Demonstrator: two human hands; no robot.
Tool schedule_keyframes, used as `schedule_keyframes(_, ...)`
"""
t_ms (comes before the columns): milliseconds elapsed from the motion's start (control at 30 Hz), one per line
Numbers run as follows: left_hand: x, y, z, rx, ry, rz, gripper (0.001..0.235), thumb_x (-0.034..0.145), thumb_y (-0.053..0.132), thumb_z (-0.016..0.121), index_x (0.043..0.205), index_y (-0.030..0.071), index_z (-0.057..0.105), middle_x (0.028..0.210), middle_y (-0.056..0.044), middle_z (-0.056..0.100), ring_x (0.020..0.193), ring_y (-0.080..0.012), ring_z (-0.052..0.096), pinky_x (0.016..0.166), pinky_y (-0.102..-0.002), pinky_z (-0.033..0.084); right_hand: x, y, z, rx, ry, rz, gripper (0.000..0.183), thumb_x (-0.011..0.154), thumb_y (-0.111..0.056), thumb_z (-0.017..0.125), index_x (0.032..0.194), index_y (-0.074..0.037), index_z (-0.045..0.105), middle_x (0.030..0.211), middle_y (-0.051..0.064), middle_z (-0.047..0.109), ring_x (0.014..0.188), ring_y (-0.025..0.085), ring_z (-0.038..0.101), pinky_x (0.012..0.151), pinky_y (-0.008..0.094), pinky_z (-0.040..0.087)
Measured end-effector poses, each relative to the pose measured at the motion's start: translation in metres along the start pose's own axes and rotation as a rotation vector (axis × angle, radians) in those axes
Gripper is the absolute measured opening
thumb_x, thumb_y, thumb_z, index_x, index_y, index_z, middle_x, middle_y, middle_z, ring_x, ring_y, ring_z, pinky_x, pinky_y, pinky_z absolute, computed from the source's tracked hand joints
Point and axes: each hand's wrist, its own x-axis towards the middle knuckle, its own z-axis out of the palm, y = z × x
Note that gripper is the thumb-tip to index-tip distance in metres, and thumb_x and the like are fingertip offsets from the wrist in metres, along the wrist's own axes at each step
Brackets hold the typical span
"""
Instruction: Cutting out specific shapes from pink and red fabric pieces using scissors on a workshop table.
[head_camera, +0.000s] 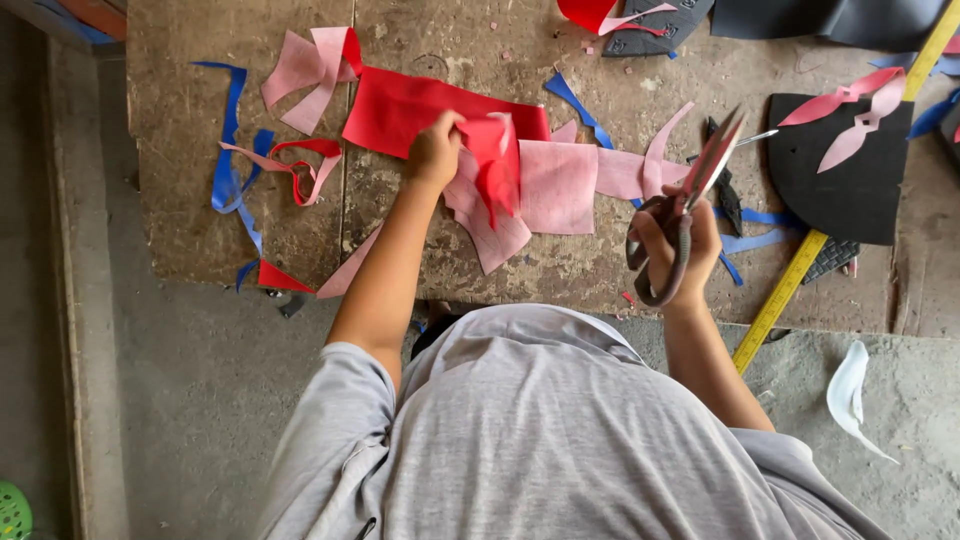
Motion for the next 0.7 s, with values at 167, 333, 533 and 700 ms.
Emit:
schedule_keyframes(167,0.000,0.068,-0.083,-0.787,0.386,-0.288,0.032,0.090,0.002,0.049,0.115,0.000,0.069,0.109,-0.024,0.071,0.112,-0.0373,0.068,0.105,-0.050,0.049,0.015,-0.011,-0.002,0.029,0.046,0.065,0.030,0.099,0.007,0.066,0.127,0.007,0.055,0.078,0.019,0.064,0.065,0.026,0.067,0.058,0.034,0.057)
schedule_keyframes(333,-0.006,-0.025,-0.030,-1.296,0.170,-0.870,0.080,0.092,0.043,0.078,0.151,0.015,0.032,0.134,-0.026,0.059,0.108,-0.0474,0.072,0.086,-0.072,0.059,0.019,-0.014,0.014,-0.049,-0.018,0.217,0.025,0.100,0.003,0.065,0.124,0.003,0.059,0.080,0.018,0.065,0.064,0.024,0.067,0.049,0.032,0.055)
schedule_keyframes(533,-0.074,0.029,-0.017,-0.806,0.172,-0.689,0.101,0.080,0.025,0.086,0.162,0.020,0.026,0.156,-0.030,0.039,0.131,-0.0459,0.058,0.089,-0.049,0.066,0.008,-0.031,0.045,-0.103,-0.160,0.426,0.030,0.095,0.003,0.066,0.124,0.000,0.063,0.081,0.017,0.066,0.065,0.023,0.068,0.061,0.033,0.057)
schedule_keyframes(700,-0.077,0.054,-0.021,-0.695,0.269,-0.174,0.083,0.086,0.001,0.069,0.161,0.024,0.041,0.161,-0.020,0.042,0.146,-0.0373,0.043,0.119,-0.046,0.042,0.005,-0.023,0.065,-0.126,-0.232,0.536,0.029,0.096,-0.011,0.074,0.122,0.000,0.065,0.078,0.018,0.069,0.062,0.022,0.070,0.061,0.033,0.058)
